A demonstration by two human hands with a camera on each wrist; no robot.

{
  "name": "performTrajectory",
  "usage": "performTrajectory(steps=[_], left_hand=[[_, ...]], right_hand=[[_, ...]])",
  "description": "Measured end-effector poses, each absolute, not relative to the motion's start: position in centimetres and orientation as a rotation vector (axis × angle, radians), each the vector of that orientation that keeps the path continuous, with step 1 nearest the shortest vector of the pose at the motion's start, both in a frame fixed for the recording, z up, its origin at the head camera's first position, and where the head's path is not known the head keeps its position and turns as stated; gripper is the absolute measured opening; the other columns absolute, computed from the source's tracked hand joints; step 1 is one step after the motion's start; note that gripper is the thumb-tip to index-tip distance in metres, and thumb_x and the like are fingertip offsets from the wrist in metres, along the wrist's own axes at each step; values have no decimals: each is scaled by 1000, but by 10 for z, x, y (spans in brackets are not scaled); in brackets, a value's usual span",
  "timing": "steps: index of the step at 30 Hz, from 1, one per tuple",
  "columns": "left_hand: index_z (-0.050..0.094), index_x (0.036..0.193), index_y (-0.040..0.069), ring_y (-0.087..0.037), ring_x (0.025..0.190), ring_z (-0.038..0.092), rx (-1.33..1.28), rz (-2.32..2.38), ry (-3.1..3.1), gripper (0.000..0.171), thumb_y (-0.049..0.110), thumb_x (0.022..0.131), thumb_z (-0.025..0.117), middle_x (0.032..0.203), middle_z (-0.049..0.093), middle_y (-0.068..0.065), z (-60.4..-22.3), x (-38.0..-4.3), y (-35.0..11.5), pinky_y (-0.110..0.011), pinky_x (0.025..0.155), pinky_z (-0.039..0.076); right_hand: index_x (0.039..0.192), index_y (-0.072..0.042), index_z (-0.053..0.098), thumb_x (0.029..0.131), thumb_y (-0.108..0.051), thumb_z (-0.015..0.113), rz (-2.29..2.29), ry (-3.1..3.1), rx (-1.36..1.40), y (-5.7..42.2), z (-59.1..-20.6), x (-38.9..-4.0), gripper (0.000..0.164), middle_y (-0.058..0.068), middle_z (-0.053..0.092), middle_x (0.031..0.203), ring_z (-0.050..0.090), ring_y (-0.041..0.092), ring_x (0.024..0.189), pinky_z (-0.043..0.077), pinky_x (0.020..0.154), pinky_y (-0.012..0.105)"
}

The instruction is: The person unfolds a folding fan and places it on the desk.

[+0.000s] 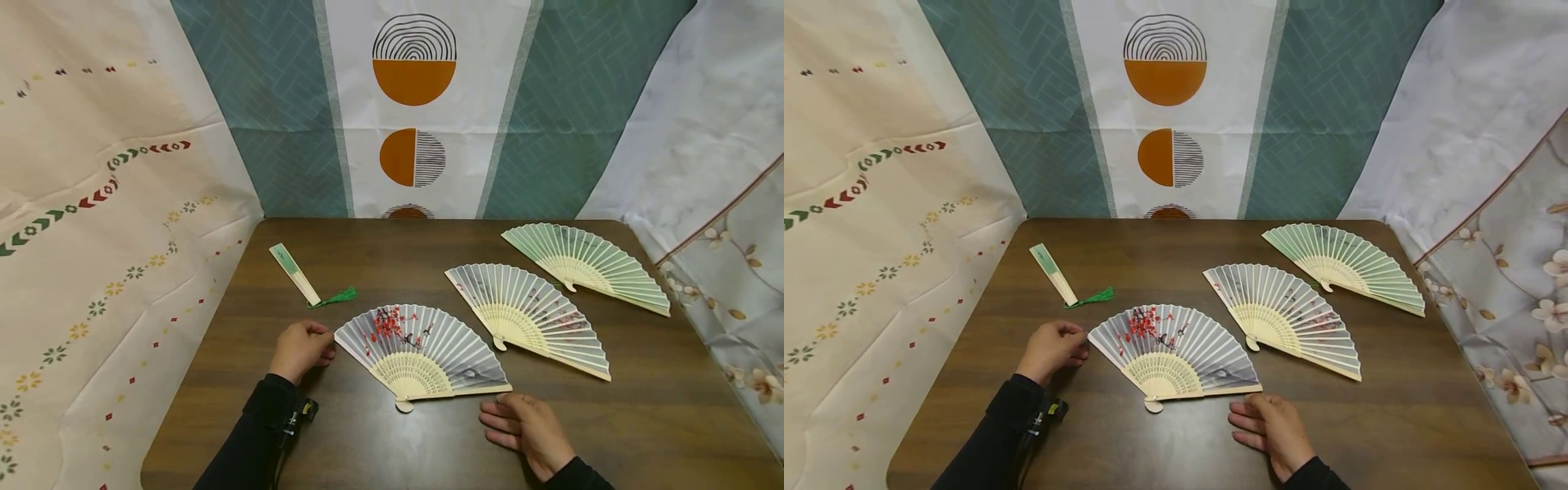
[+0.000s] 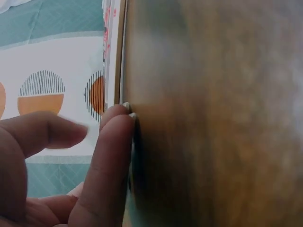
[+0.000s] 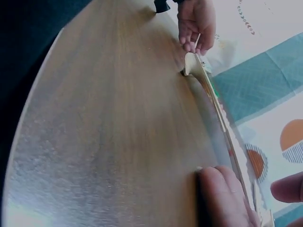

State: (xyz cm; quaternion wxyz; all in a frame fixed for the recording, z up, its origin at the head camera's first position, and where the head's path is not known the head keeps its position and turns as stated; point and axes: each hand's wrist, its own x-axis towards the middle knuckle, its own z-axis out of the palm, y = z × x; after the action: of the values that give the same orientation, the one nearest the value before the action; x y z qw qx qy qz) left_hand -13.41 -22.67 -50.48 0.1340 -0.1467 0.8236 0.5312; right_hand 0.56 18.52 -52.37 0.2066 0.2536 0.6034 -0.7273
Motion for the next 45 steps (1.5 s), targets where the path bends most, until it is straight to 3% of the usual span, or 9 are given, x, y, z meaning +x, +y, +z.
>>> performTrajectory(steps=[6,9,14,19,25,30,33,37,45], left_hand=[[61,146,-7,-15,87,80,-465,1697,2316,42,20,114,64,123,73,-22,-491,-150,-234,-28,70,71],[62,150,-4,-27,98,80,-480,1654,2469,48,25,112,65,129,74,-24,-477,-175,-237,-30,75,71],[63,151,-3,-48,125,72,-573,1325,2836,55,34,109,64,139,72,-29,-471,-225,-248,-60,100,65],[59,150,-13,-60,129,66,-587,784,2912,75,49,110,66,147,58,-40,-496,-281,-264,-80,110,56],[68,144,-13,-60,131,65,-493,537,2858,75,54,110,65,147,59,-45,-533,-318,-279,-77,107,60],[76,133,-8,-54,125,70,-488,518,2884,57,42,110,62,138,69,-39,-557,-332,-294,-72,97,66],[79,126,-6,-52,116,76,-493,544,2904,46,33,109,63,133,75,-35,-564,-330,-304,-69,87,69],[81,118,-4,-52,107,78,-490,559,2920,42,36,106,74,127,79,-33,-569,-325,-309,-67,82,70],[83,107,3,-45,98,79,-434,636,2912,46,49,102,85,113,82,-24,-576,-322,-314,-61,80,69]], right_hand=[[130,1,57,120,-24,48,-2003,1755,659,186,-512,0,28,4,85,118,85,18,101,75,79,46],[123,-2,58,120,-21,46,-2061,1806,613,179,-496,-15,22,5,83,114,85,17,99,75,78,46],[138,-1,47,120,-20,48,-2134,1895,489,156,-460,-52,26,4,79,111,85,15,96,75,75,41],[145,-1,44,120,-21,49,-2139,1895,306,131,-445,-88,32,6,77,117,84,13,99,74,75,36],[146,-1,47,120,-23,50,-2157,1836,228,108,-457,-122,34,14,77,128,83,12,103,74,79,37],[158,7,46,120,-19,48,-2177,1869,242,93,-476,-143,46,33,68,151,82,16,113,73,87,32],[162,10,48,119,-17,50,-2179,1915,244,86,-486,-153,51,35,58,163,74,35,136,68,108,43],[164,8,50,116,-13,53,-2161,2030,208,83,-496,-162,53,35,50,170,50,51,159,46,132,66],[170,3,45,113,-11,62,-2037,2239,130,83,-498,-172,61,33,41,178,37,53,168,39,136,70]])
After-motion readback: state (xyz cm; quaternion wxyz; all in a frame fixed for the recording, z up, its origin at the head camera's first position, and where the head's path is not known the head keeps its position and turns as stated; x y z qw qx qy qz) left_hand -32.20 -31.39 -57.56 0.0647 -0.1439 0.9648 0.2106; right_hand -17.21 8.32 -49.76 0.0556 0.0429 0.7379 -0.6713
